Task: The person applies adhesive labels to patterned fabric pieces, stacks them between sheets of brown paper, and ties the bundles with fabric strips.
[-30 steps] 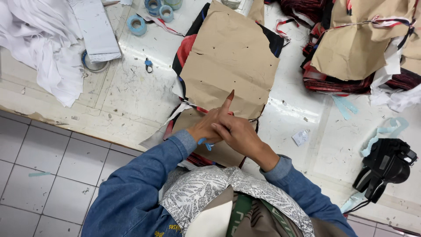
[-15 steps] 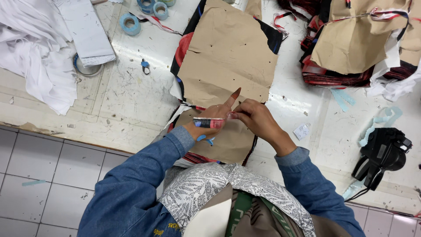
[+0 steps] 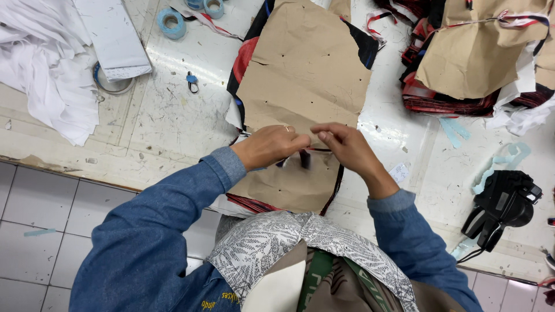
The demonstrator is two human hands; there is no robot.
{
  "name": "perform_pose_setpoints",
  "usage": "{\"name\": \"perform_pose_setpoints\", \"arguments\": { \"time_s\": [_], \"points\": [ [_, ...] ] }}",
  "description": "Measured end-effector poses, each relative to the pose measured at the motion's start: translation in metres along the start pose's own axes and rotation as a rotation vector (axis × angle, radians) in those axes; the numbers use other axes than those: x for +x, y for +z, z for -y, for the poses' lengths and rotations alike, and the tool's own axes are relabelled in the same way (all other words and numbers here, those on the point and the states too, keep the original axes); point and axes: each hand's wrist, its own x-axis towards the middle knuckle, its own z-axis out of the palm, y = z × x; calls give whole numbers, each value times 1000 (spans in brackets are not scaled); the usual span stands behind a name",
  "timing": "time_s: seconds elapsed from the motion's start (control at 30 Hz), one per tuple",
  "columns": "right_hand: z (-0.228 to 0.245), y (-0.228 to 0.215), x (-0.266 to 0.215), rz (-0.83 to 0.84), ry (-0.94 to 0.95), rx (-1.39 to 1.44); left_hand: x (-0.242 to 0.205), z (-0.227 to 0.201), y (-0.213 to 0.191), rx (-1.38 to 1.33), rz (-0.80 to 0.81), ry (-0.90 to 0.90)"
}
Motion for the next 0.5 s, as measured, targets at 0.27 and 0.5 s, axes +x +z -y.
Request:
{"name": "perform_pose_setpoints", "arguments": {
  "time_s": [0.27,0.5],
  "points": [
    [18,-3,33,278,-240,-93,27,-10,-53,116,-148,57],
    [-3,9,18,-21,-148,-417,24,-4,-61,-18,123,-34]
  ]
}}
